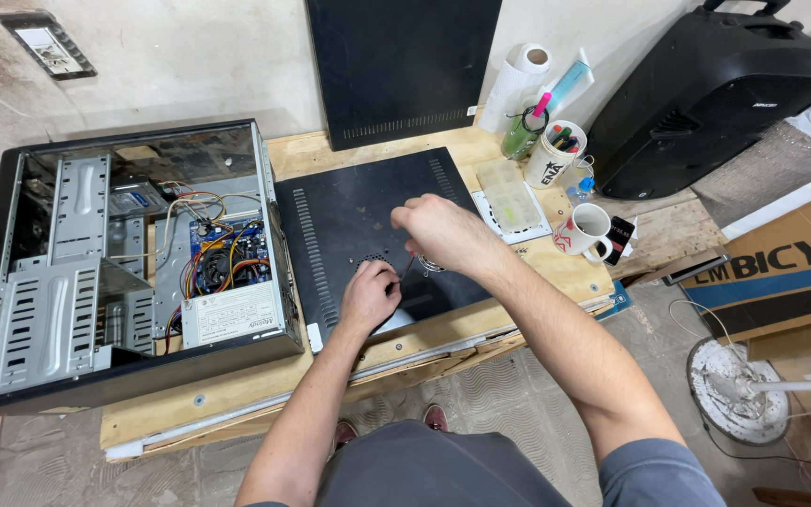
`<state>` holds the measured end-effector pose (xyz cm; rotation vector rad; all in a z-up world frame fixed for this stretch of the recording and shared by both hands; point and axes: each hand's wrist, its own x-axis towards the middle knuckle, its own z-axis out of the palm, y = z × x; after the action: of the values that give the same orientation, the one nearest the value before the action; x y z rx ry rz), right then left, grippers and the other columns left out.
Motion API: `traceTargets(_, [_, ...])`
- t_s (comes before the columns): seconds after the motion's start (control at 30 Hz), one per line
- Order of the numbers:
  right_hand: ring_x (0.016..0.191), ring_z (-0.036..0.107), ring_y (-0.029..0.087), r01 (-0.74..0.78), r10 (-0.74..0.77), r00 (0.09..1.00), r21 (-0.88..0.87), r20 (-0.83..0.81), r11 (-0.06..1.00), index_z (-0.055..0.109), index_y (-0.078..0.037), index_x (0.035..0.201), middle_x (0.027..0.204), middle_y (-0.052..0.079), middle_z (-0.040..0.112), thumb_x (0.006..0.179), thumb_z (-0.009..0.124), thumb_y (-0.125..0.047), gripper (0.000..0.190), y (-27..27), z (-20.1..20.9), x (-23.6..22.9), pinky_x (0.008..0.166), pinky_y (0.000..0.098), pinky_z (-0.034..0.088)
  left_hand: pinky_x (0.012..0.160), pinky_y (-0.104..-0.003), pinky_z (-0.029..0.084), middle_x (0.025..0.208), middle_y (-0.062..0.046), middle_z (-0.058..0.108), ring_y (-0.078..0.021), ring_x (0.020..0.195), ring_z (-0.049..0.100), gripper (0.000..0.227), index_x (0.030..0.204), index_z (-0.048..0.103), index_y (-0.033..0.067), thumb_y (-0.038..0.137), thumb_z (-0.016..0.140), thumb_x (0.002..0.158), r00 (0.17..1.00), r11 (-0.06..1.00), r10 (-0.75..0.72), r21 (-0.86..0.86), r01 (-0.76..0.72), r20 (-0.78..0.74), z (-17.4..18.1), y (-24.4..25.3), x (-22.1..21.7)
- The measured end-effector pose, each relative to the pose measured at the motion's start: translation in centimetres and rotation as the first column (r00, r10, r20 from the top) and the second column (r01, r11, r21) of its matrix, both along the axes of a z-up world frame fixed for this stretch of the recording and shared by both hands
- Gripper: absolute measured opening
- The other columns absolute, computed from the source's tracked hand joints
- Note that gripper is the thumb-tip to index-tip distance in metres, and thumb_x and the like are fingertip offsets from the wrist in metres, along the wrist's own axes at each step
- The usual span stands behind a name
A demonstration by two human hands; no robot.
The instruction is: The person uses a screwdriver to remove screws from the back and side of a desktop computer case. They then remove the side panel, exposing the internal components, and place it on the table. The person continues to remove screws from the side panel and places them on the table.
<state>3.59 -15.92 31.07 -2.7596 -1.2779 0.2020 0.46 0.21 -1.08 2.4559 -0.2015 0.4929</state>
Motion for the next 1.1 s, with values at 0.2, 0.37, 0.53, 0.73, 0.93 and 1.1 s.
traceTargets(0.2, [0.108,0.08,0.031,0.012,-0.013,1.0,0.036,0.019,0.999,0.08,-0.006,0.126,0.102,0.014,0.081,0.096,0.085,-0.008,0.03,-1.1,-0.8,1.2,0.09,0.0428,0.07,0.096,-0.034,0.062,0.105,0.006,0.066,-0.0193,0.11,0.071,0.01,0.091,0.075,0.0177,0.022,0.079,0.082,0.997,0.99,-0.003,0.139,-0.008,0.075,-0.5,-0.3,0.2])
traceTargets(0.37, [0.107,0.078,0.033,0.09,-0.132,0.981,0.27,0.142,0.959,0.077,-0.008,0.11,0.098,0.01,0.076,0.096,0.086,-0.013,0.017,-4.5,-2.8,3.1,0.096,0.0443,0.066,0.093,-0.034,0.06,0.104,0.005,0.063,-0.0199,0.108,0.07,0.01,0.089,0.066,0.0206,0.026,0.074,0.085,0.995,0.987,0.001,0.159,-0.017,0.1,-0.6,-0.4,0.1])
traceTargets(0.53, [0.102,0.078,0.026,0.178,-0.324,0.926,0.53,0.196,0.829,0.08,-0.016,0.114,0.098,0.003,0.076,0.104,0.084,-0.02,0.011,-7.2,-10.5,4.5,0.093,0.0381,0.065,0.094,-0.037,0.06,0.104,0.004,0.063,-0.0212,0.108,0.07,0.015,0.09,0.066,0.0207,0.03,0.077,0.084,0.997,0.987,0.007,0.159,-0.019,0.076,-0.3,-0.4,0.2])
traceTargets(0.73, [0.104,0.078,0.025,0.206,-0.508,0.843,0.765,0.178,0.61,0.081,-0.016,0.118,0.107,0.002,0.079,0.104,0.088,-0.023,0.017,-8.0,-19.5,3.4,0.09,0.0368,0.065,0.094,-0.038,0.06,0.104,0.002,0.064,-0.0236,0.107,0.071,0.015,0.091,0.067,0.0197,0.031,0.077,0.088,0.999,0.986,0.01,0.165,-0.015,0.032,-0.5,-0.4,0.5])
traceTargets(0.93, [0.114,0.078,0.031,0.332,-0.467,0.884,0.705,-0.002,0.626,0.081,-0.011,0.113,0.12,0.004,0.075,0.093,0.095,-0.022,0.026,-7.2,-24.0,0.1,0.096,0.0412,0.068,0.095,-0.038,0.059,0.105,0.002,0.064,-0.0245,0.108,0.071,0.016,0.091,0.065,0.0195,0.03,0.077,0.088,0.998,0.982,0.015,0.189,-0.025,0.055,-1.1,-0.5,0.5])
traceTargets(1.1, [0.116,0.078,0.033,0.441,-0.442,0.886,0.54,-0.138,0.717,0.081,-0.012,0.112,0.123,0.003,0.07,0.089,0.095,-0.017,0.027,-5.9,-27.0,-1.0,0.1,0.0432,0.069,0.095,-0.04,0.06,0.107,0.0,0.064,-0.0263,0.108,0.071,0.017,0.093,0.064,0.0186,0.029,0.077,0.088,0.997,0.982,0.013,0.186,-0.027,0.071,-1.8,-0.5,0.6])
